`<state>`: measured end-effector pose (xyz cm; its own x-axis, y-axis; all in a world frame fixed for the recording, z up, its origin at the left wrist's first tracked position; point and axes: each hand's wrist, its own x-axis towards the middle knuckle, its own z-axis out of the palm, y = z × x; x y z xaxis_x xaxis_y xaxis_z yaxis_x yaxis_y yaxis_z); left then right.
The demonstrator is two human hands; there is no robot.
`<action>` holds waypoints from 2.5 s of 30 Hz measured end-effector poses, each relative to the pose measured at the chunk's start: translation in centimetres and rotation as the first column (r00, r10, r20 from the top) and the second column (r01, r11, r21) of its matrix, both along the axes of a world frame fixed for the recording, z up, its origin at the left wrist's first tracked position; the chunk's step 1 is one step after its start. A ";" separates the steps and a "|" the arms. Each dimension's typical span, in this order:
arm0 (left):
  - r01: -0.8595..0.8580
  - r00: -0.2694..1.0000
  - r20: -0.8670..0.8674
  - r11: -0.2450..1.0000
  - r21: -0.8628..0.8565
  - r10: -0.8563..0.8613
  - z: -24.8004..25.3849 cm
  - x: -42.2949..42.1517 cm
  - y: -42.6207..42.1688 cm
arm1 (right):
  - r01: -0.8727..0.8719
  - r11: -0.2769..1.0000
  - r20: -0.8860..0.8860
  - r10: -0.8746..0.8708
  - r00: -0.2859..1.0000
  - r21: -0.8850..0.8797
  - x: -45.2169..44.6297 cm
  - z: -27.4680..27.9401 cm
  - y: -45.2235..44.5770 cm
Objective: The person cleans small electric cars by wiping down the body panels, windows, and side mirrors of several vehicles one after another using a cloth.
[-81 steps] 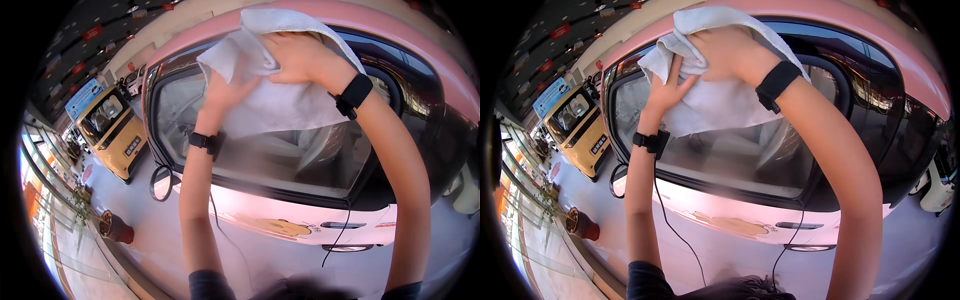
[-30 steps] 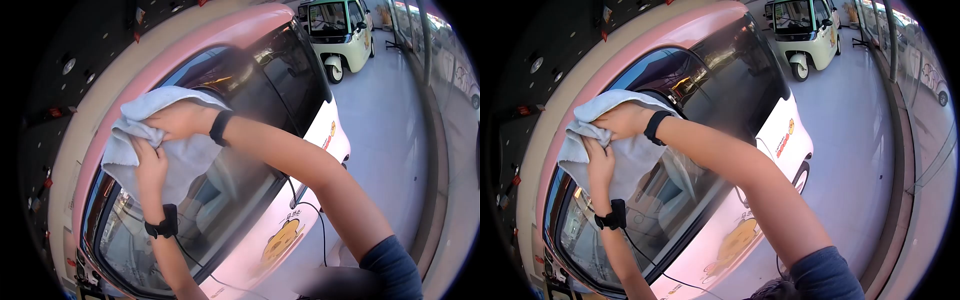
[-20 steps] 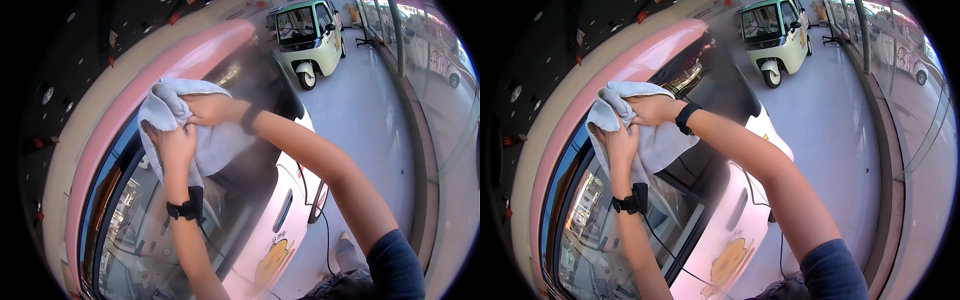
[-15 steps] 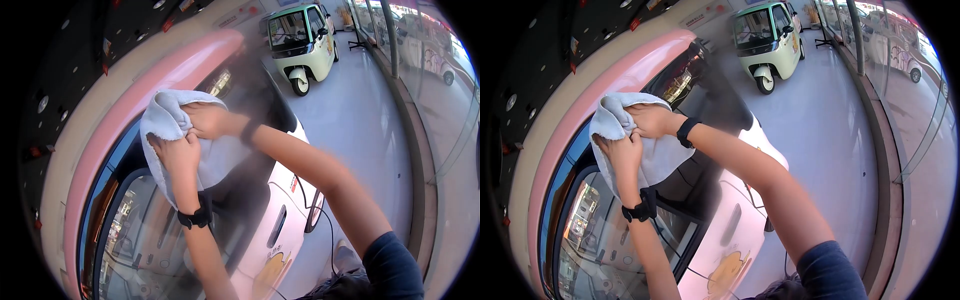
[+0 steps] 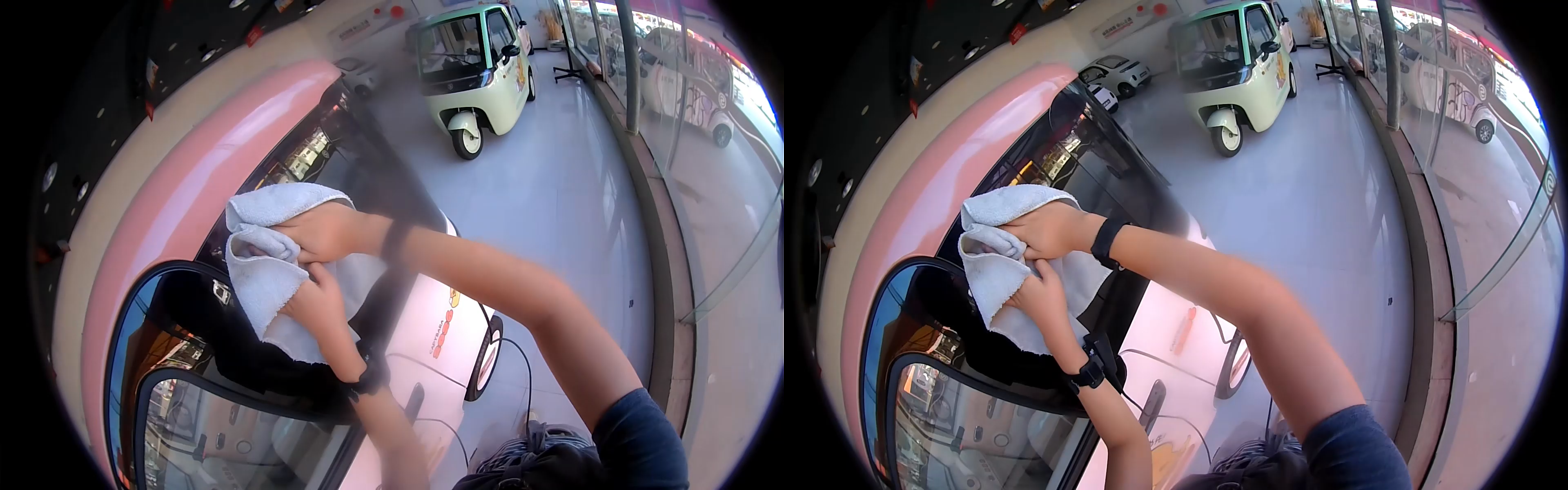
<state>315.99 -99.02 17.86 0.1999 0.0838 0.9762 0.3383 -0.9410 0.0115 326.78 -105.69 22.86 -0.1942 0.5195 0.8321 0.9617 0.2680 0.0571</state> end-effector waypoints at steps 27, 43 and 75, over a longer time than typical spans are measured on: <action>0.305 0.883 0.465 0.823 -0.480 -0.057 0.2 25.6 -9.7 | -0.360 0.918 0.483 0.242 0.842 0.167 24.4 4.0 -2.0; -0.356 0.911 0.119 0.897 -0.261 0.396 3.7 25.2 -11.2 | -0.423 0.898 0.362 0.437 0.823 -0.123 26.4 7.9 -4.2; -0.534 0.810 -0.492 0.746 -0.398 0.317 -18.5 26.8 -13.9 | -0.445 0.886 -0.512 0.322 0.797 -0.135 32.5 -23.1 -5.6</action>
<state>342.78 -112.89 -0.65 0.3522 0.6980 0.6235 0.7795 -0.5875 0.2173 359.26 -111.24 -0.19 -0.0448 0.6762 0.7354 0.6703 0.5661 -0.4798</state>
